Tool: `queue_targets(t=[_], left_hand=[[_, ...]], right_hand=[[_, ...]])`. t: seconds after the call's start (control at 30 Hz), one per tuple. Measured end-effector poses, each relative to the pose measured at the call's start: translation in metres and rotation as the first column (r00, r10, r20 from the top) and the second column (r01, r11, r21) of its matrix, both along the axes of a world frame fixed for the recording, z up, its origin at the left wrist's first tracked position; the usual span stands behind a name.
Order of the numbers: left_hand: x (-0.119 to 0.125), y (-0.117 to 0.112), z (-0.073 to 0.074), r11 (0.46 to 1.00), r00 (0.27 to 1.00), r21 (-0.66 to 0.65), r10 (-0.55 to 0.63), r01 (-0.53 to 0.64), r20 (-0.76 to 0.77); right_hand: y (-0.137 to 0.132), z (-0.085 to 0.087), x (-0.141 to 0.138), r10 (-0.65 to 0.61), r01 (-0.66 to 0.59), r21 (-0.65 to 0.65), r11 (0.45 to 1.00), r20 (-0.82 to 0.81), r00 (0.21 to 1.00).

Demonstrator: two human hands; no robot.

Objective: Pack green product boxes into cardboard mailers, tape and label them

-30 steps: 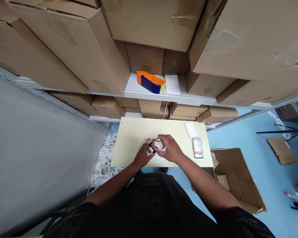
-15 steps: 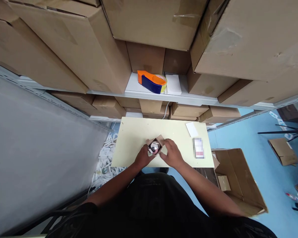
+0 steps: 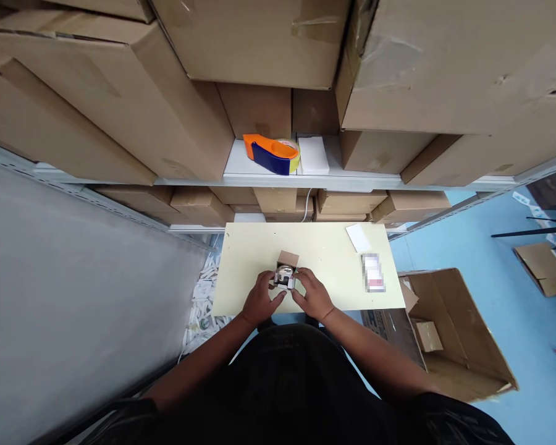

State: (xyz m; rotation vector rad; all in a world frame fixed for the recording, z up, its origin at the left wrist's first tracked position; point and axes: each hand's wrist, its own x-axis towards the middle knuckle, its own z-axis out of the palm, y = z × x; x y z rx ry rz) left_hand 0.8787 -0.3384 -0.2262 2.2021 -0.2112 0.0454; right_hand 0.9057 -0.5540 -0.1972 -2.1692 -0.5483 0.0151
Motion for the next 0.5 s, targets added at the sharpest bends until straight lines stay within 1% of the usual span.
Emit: queue_targets(t=[0.07,0.13,0.23,0.3,0.4,0.5], left_hand=[[0.001,0.005,0.004,1.0,1.0,0.008,-0.005,0.005,0.002],[0.001,0.009,0.007,0.998,0.999,0.046,-0.032,0.031,0.015],[-0.001,0.012,0.009,0.988,0.995,0.126,-0.095,0.089,0.042],[-0.002,0.012,0.01,0.982,0.992,0.16,-0.115,0.105,0.056],[0.001,0.011,0.014,0.98,0.992,0.177,-0.104,0.091,0.067],[0.008,0.011,0.021,0.984,0.994,0.161,-0.087,0.074,0.072]], right_hand=[[-0.001,-0.002,-0.001,0.033,-0.033,-0.011,0.999,0.034,0.999],[-0.002,-0.004,-0.003,0.052,-0.052,0.002,0.999,0.04,0.998],[-0.001,-0.008,-0.005,0.024,-0.025,0.017,1.0,0.037,0.999],[0.0,-0.01,-0.004,-0.004,0.004,-0.001,1.0,0.034,0.999],[-0.001,-0.012,-0.003,-0.002,0.004,-0.045,0.999,0.057,0.998],[-0.005,-0.015,-0.003,0.058,-0.049,-0.106,0.993,0.089,0.994]])
